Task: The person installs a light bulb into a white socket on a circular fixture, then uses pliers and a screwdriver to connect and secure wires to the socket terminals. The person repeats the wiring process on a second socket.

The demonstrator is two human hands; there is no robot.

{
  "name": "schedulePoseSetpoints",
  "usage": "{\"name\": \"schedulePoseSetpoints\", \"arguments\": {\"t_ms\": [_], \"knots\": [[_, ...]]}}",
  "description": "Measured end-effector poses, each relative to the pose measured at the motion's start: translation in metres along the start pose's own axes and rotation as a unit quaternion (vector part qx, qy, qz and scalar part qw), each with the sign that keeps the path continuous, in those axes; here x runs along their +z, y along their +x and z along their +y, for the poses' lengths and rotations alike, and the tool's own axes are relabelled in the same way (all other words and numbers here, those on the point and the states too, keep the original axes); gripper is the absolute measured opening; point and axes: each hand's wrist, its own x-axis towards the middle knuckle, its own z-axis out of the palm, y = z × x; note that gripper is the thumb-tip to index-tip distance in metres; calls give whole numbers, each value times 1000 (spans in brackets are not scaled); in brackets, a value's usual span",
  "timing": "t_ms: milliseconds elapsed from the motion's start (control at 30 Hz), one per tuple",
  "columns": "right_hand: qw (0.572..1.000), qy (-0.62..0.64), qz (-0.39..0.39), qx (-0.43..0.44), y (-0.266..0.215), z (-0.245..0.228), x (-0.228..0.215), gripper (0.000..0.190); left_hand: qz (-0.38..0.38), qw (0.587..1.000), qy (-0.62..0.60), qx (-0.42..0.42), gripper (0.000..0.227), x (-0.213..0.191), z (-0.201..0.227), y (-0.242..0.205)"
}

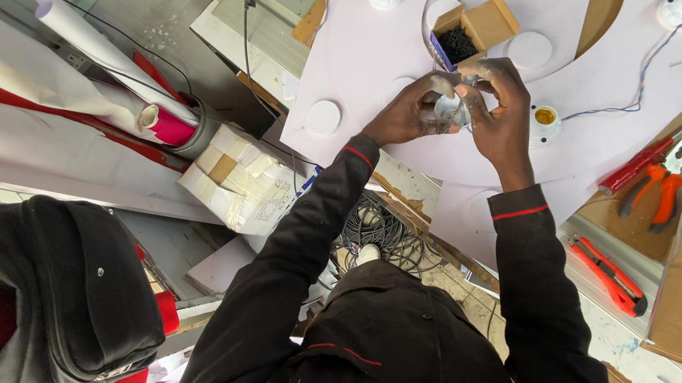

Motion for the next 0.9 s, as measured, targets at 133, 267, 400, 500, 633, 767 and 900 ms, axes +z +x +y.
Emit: {"name": "schedulePoseSetpoints", "arguments": {"t_ms": [133,267,400,500,633,767,900], "knots": [[1000,-2,21,-7,-3,-1,-4,14,57,983,114,130,55,15,9,-9],[999,-39,9,-8,-1,1,-4,14,185,982,26,27,72,22,-6,-22],[996,-66,-52,2,11,7,1,28,212,966,79,121,53,15,-25,-21],[993,-76,-55,-70,23,18,8,30,248,965,-77,-29,53,-4,-84,-27],[996,-62,-52,-36,30,26,13,30,179,981,33,64,20,-3,-41,-29],[996,-65,-54,-25,37,26,16,32,144,988,44,32,19,-10,-40,-31],[996,-34,-76,-39,39,30,20,30,110,994,13,20,36,-17,-52,-30]]}}
